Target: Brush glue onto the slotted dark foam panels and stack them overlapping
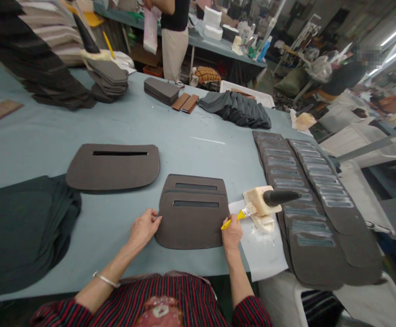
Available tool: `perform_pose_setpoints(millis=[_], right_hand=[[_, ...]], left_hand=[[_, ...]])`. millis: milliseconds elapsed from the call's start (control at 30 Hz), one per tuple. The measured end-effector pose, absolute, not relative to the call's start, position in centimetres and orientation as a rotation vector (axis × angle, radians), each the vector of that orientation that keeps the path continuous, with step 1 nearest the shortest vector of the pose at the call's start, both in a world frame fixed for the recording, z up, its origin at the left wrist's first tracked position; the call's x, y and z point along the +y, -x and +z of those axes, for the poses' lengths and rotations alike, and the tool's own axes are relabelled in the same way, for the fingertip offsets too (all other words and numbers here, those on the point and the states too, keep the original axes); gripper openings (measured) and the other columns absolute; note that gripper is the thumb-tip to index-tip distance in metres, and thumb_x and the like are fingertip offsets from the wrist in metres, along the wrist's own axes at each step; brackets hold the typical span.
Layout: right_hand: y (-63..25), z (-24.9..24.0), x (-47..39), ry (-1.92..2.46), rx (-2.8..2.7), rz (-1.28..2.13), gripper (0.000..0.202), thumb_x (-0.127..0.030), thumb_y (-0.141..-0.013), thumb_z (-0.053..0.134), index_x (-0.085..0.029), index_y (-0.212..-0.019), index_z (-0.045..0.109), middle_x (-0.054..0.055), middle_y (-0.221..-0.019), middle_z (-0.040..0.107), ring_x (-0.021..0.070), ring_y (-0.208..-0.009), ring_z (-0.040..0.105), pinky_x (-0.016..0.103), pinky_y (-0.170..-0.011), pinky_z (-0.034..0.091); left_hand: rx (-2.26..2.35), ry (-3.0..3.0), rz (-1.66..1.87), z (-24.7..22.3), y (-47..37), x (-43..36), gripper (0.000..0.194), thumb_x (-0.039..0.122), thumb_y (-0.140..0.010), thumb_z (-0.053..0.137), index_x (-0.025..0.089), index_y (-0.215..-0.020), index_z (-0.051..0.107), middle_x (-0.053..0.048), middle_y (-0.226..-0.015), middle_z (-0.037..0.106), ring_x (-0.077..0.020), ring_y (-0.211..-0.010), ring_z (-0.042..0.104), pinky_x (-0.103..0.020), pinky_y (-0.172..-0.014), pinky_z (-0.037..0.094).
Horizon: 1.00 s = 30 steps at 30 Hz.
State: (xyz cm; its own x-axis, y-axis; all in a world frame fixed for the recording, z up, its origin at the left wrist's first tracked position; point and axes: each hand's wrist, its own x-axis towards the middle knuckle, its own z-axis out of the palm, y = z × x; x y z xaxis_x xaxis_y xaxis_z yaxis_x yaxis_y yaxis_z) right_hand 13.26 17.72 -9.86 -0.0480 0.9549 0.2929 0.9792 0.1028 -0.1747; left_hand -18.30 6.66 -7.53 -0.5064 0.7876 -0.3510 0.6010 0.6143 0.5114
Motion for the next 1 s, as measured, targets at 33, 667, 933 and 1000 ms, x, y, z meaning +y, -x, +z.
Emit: perform_pose_setpoints(millis=[33,667,933,1000], right_hand=[[-13.2,-9.8,17.7,1.892,-2.061,-0.1,0.011,-0.024,-0.089,0.046,-0.019,-0.088,0.055,0.002,-0.074,0.049,0.0157,-0.065,0.045,0.026,-0.058,0.029],[-12.4,-8.8,17.2,1.887,-2.01,-0.112,0.011,-0.02,-0.084,0.046,-0.019,-0.093,0.053,0.005,-0.078,0.046,0.022,-0.077,0.044,0.031,-0.065,0.033],[-12.5,-9.1,17.3,1.92,-1.984,-0.094,0.013,-0.019,-0.087,0.044,-0.019,-0.095,0.054,0.006,-0.081,0.047,0.0216,-0.078,0.045,0.03,-0.065,0.036],[-12.6,-9.4,17.3,1.898,-1.992,-0.092,0.014,-0.018,-0.088,0.043,-0.018,-0.095,0.055,0.006,-0.081,0.047,0.0218,-0.078,0.046,0.031,-0.066,0.036]], left_hand=[[2.292,-1.095,0.442,-7.4,18.3,6.6,0.017,0.039,-0.083,0.049,0.024,-0.089,0.051,0.001,-0.073,0.066,-0.0171,-0.069,0.062,-0.026,-0.06,0.038],[2.419,-1.357,0.489,-6.7,16.9,6.9,0.024,0.034,-0.086,0.043,0.018,-0.102,0.05,-0.009,-0.098,0.058,-0.0223,-0.094,0.056,-0.034,-0.082,0.045],[2.402,-1.64,0.455,-6.9,16.3,8.1,0.031,0.036,-0.087,0.043,0.018,-0.111,0.051,-0.01,-0.107,0.057,-0.0259,-0.099,0.052,-0.038,-0.085,0.043],[2.393,-1.708,0.432,-6.6,15.9,8.4,0.033,0.034,-0.088,0.042,0.019,-0.115,0.05,-0.01,-0.112,0.056,-0.0261,-0.1,0.052,-0.038,-0.083,0.043]])
